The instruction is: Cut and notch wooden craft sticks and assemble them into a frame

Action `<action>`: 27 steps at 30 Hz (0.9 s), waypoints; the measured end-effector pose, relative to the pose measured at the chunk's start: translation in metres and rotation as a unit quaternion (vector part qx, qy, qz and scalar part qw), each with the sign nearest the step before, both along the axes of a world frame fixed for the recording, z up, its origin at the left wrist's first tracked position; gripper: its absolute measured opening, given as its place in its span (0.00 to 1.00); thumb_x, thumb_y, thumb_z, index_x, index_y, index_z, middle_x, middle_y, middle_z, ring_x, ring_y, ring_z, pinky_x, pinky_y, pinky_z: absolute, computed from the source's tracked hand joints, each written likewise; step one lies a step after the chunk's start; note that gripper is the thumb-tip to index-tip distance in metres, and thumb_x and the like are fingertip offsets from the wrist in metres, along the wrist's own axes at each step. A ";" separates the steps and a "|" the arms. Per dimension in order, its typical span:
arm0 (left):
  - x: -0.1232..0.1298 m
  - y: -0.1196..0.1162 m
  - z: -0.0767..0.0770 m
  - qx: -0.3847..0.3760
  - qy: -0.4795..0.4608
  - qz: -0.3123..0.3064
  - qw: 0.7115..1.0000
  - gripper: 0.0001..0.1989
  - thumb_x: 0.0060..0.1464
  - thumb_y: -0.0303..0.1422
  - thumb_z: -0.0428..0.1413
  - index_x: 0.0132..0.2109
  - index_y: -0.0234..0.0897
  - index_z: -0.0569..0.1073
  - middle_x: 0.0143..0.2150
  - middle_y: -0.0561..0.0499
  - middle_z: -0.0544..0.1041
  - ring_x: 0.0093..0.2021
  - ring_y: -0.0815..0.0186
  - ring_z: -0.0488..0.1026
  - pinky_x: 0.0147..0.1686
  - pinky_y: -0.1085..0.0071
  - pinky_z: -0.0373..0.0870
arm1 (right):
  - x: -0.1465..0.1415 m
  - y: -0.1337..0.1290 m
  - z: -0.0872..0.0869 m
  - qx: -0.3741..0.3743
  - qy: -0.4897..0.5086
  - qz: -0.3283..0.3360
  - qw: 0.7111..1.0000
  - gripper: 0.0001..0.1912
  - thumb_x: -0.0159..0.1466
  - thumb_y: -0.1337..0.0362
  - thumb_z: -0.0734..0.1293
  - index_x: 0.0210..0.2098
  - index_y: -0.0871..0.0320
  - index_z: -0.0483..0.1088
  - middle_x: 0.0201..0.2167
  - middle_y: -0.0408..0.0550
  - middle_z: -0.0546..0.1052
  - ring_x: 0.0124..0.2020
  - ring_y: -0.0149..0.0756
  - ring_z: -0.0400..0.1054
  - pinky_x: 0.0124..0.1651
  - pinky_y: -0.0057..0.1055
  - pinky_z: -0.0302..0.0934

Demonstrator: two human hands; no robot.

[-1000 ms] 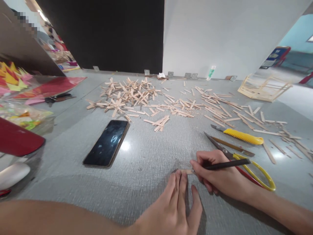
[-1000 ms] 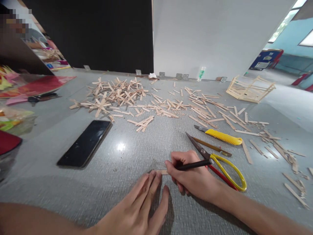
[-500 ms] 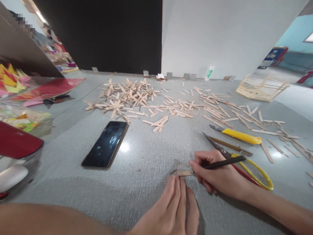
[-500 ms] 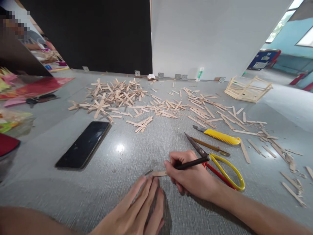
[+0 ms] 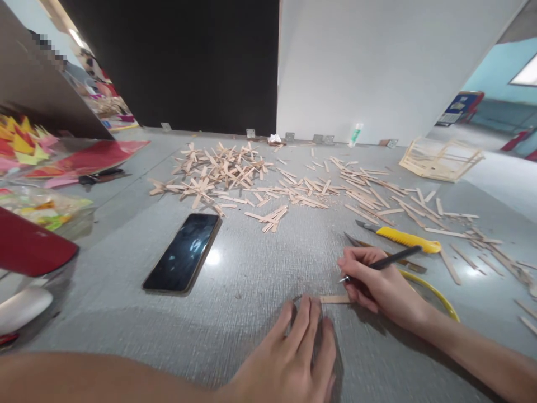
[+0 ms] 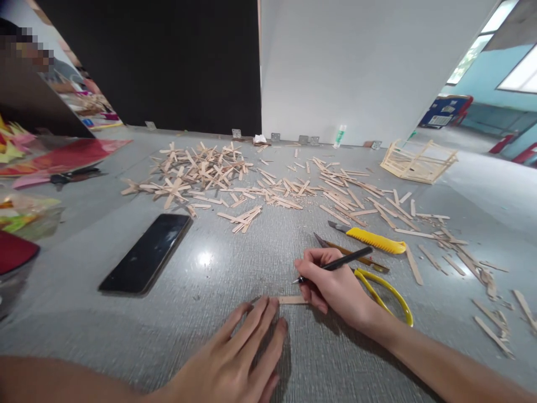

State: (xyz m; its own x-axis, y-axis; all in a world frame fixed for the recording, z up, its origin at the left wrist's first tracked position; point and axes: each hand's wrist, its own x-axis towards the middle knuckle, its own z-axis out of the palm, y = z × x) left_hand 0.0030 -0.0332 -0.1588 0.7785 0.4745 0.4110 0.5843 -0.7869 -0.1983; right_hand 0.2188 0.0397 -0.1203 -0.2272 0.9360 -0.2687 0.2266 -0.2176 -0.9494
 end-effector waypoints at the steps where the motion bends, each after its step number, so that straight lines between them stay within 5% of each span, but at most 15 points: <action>1: 0.000 0.000 0.000 0.001 0.001 -0.001 1.000 0.22 0.70 0.39 0.49 0.59 0.24 0.72 0.57 0.33 0.79 0.58 0.49 0.75 0.56 0.56 0.66 | 0.000 0.000 0.001 0.012 -0.004 -0.008 1.000 0.23 0.65 0.50 0.67 0.21 0.55 0.59 0.13 0.40 0.71 0.09 0.21 0.51 0.14 0.21 0.41; 6: 0.000 -0.002 -0.002 0.002 0.003 -0.005 1.000 0.22 0.69 0.39 0.50 0.59 0.23 0.71 0.58 0.31 0.78 0.59 0.47 0.74 0.56 0.54 0.64 | -0.004 -0.005 0.004 0.062 -0.039 -0.019 0.997 0.23 0.64 0.53 0.71 0.20 0.55 0.60 0.13 0.38 0.69 0.10 0.22 0.53 0.15 0.21 0.45; 12: -0.001 -0.001 0.002 -0.009 0.014 -0.006 1.000 0.22 0.70 0.38 0.49 0.59 0.23 0.71 0.58 0.31 0.78 0.58 0.46 0.75 0.57 0.54 0.64 | -0.004 -0.012 -0.008 0.058 -0.089 0.057 0.993 0.21 0.65 0.59 0.72 0.20 0.56 0.63 0.11 0.36 0.65 0.12 0.23 0.55 0.15 0.20 0.47; 27: 0.000 0.000 0.002 0.013 0.019 -0.015 1.000 0.22 0.69 0.39 0.51 0.57 0.22 0.73 0.56 0.29 0.79 0.57 0.44 0.76 0.55 0.52 0.64 | -0.002 -0.011 -0.019 0.077 -0.136 0.087 0.984 0.23 0.68 0.57 0.68 0.21 0.56 0.60 0.13 0.36 0.66 0.12 0.23 0.57 0.14 0.19 0.49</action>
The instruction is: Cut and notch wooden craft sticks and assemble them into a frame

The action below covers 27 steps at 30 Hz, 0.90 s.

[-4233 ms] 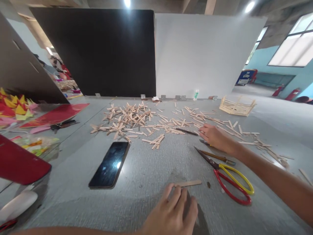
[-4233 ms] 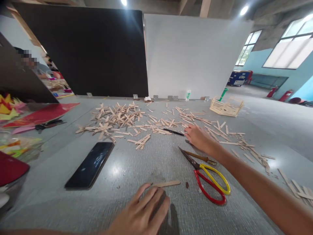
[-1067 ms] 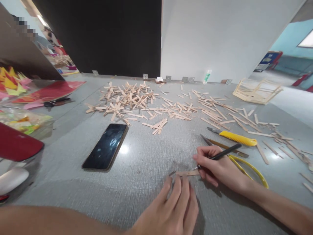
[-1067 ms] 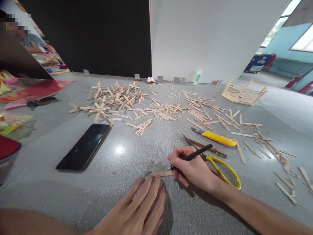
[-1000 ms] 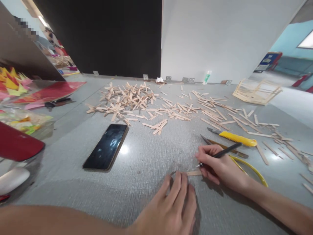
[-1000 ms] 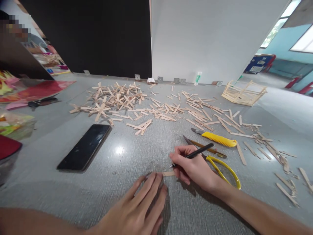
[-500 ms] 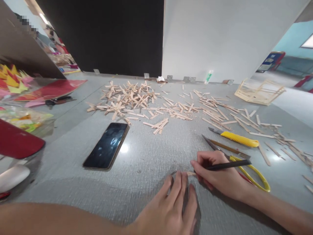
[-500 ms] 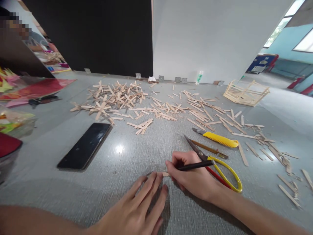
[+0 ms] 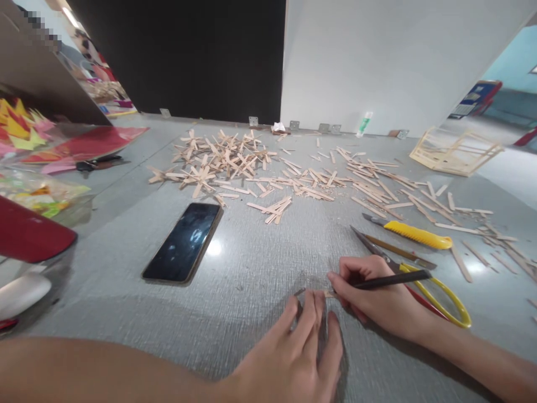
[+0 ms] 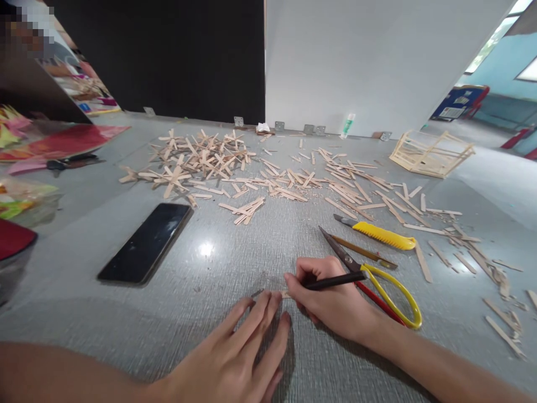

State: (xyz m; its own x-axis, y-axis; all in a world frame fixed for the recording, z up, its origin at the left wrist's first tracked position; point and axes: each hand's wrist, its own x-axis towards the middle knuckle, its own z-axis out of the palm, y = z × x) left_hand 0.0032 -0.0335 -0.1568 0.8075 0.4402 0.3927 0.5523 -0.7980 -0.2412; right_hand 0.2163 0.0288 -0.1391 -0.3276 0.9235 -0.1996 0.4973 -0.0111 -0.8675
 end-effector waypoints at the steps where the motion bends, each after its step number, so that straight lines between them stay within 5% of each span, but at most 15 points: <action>1: 0.000 0.000 0.000 0.000 0.001 0.000 1.000 0.22 0.69 0.40 0.51 0.58 0.22 0.73 0.55 0.29 0.79 0.57 0.44 0.76 0.55 0.52 0.64 | 0.000 0.000 0.000 0.000 -0.001 0.000 1.000 0.23 0.69 0.56 0.67 0.21 0.56 0.60 0.13 0.36 0.66 0.12 0.23 0.57 0.14 0.19 0.48; 27: 0.000 0.004 0.006 0.004 0.031 -0.015 0.999 0.23 0.69 0.39 0.51 0.57 0.20 0.72 0.55 0.28 0.79 0.56 0.43 0.78 0.58 0.54 0.69 | -0.001 0.001 0.004 0.057 -0.033 0.032 0.997 0.22 0.69 0.59 0.65 0.19 0.56 0.60 0.11 0.36 0.63 0.12 0.23 0.54 0.14 0.21 0.45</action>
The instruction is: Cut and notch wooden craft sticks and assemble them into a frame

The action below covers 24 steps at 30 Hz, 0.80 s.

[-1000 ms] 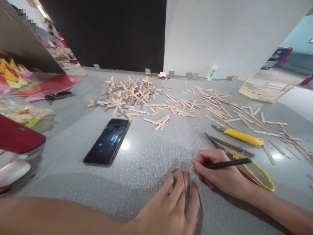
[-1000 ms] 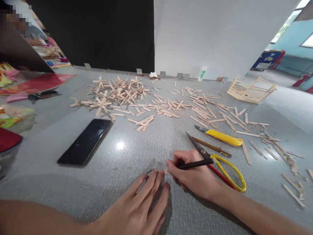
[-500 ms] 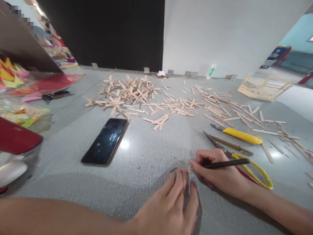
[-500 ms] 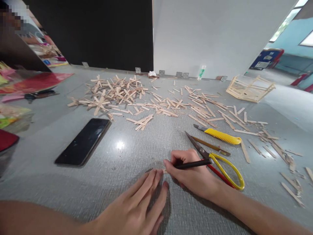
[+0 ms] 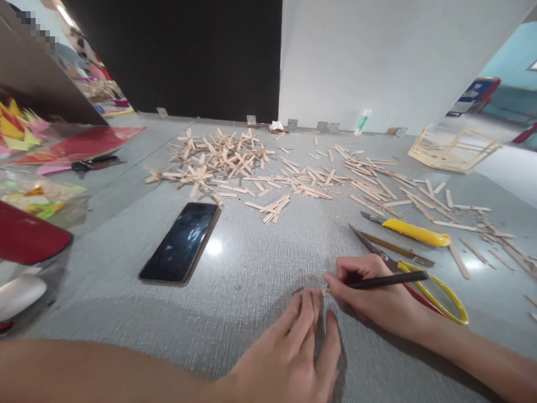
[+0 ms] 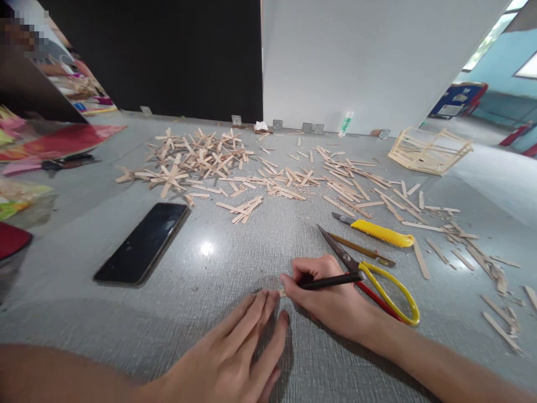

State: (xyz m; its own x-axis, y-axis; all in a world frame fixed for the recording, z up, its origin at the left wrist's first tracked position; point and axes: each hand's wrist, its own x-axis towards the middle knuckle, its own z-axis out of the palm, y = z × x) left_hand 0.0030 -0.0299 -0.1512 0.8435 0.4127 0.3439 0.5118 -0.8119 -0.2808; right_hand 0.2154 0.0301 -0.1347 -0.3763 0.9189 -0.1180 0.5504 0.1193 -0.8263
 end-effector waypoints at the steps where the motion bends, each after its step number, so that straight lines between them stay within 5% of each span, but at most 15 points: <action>1: 0.000 0.000 0.000 0.002 -0.002 0.001 1.000 0.23 0.69 0.40 0.51 0.57 0.20 0.72 0.55 0.28 0.79 0.56 0.43 0.78 0.58 0.54 0.69 | 0.000 0.000 0.000 0.001 -0.002 0.002 1.000 0.22 0.69 0.59 0.65 0.19 0.56 0.59 0.11 0.37 0.63 0.13 0.23 0.54 0.14 0.21 0.45; 24: -0.002 -0.003 -0.005 0.001 -0.012 0.001 1.000 0.23 0.69 0.39 0.51 0.57 0.21 0.72 0.55 0.27 0.79 0.57 0.43 0.78 0.58 0.53 0.66 | 0.002 0.000 -0.003 -0.005 -0.011 0.001 1.000 0.22 0.69 0.61 0.64 0.19 0.55 0.57 0.11 0.37 0.65 0.13 0.23 0.54 0.15 0.21 0.46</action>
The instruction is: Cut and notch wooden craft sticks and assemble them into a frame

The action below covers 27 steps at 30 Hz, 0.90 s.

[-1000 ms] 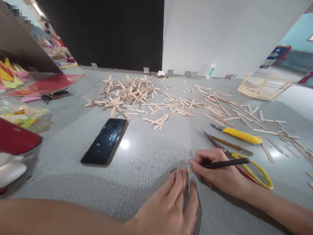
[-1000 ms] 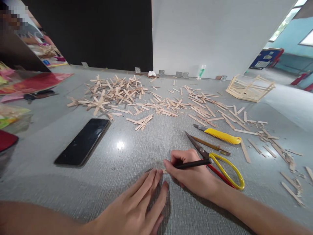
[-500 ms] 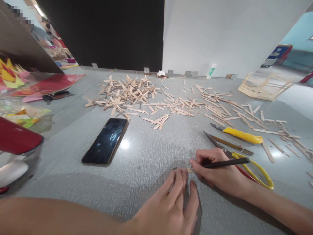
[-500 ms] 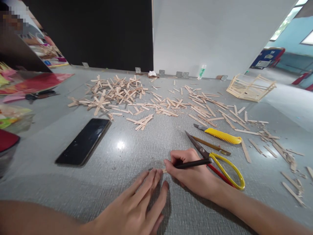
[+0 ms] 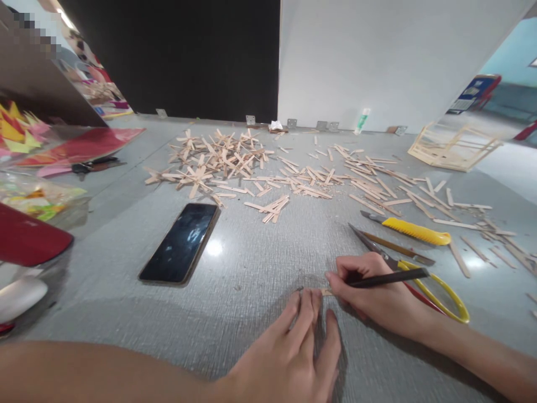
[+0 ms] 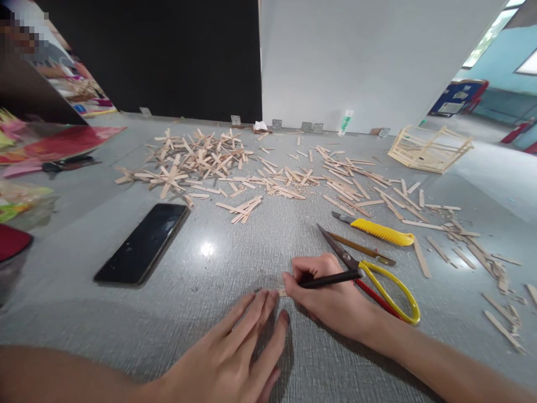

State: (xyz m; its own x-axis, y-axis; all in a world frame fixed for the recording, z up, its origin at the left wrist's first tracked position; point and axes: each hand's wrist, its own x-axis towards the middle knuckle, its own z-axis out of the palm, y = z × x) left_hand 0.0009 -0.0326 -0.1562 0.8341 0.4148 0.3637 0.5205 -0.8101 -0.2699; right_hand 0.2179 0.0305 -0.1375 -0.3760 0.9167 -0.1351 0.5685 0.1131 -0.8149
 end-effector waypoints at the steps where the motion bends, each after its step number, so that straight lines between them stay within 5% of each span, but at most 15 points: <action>1: 0.000 0.000 0.000 -0.001 0.002 0.000 1.000 0.23 0.69 0.39 0.51 0.58 0.21 0.72 0.55 0.28 0.79 0.57 0.43 0.78 0.58 0.53 0.66 | 0.000 0.000 0.000 0.000 -0.001 -0.001 1.000 0.22 0.69 0.61 0.64 0.19 0.55 0.57 0.11 0.37 0.66 0.13 0.23 0.54 0.14 0.21 0.46; 27: 0.000 0.000 0.005 -0.017 0.013 0.004 1.000 0.24 0.71 0.40 0.50 0.59 0.20 0.70 0.56 0.28 0.78 0.57 0.46 0.77 0.59 0.53 0.66 | 0.002 0.000 0.003 -0.028 -0.004 -0.008 1.000 0.23 0.70 0.58 0.64 0.20 0.55 0.57 0.12 0.38 0.65 0.13 0.23 0.55 0.16 0.21 0.47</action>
State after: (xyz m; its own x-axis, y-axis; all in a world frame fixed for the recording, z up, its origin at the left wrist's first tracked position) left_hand 0.0010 -0.0326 -0.1515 0.8392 0.4335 0.3284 0.5209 -0.8143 -0.2562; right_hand 0.2199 0.0300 -0.1342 -0.3607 0.9132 -0.1894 0.5764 0.0586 -0.8151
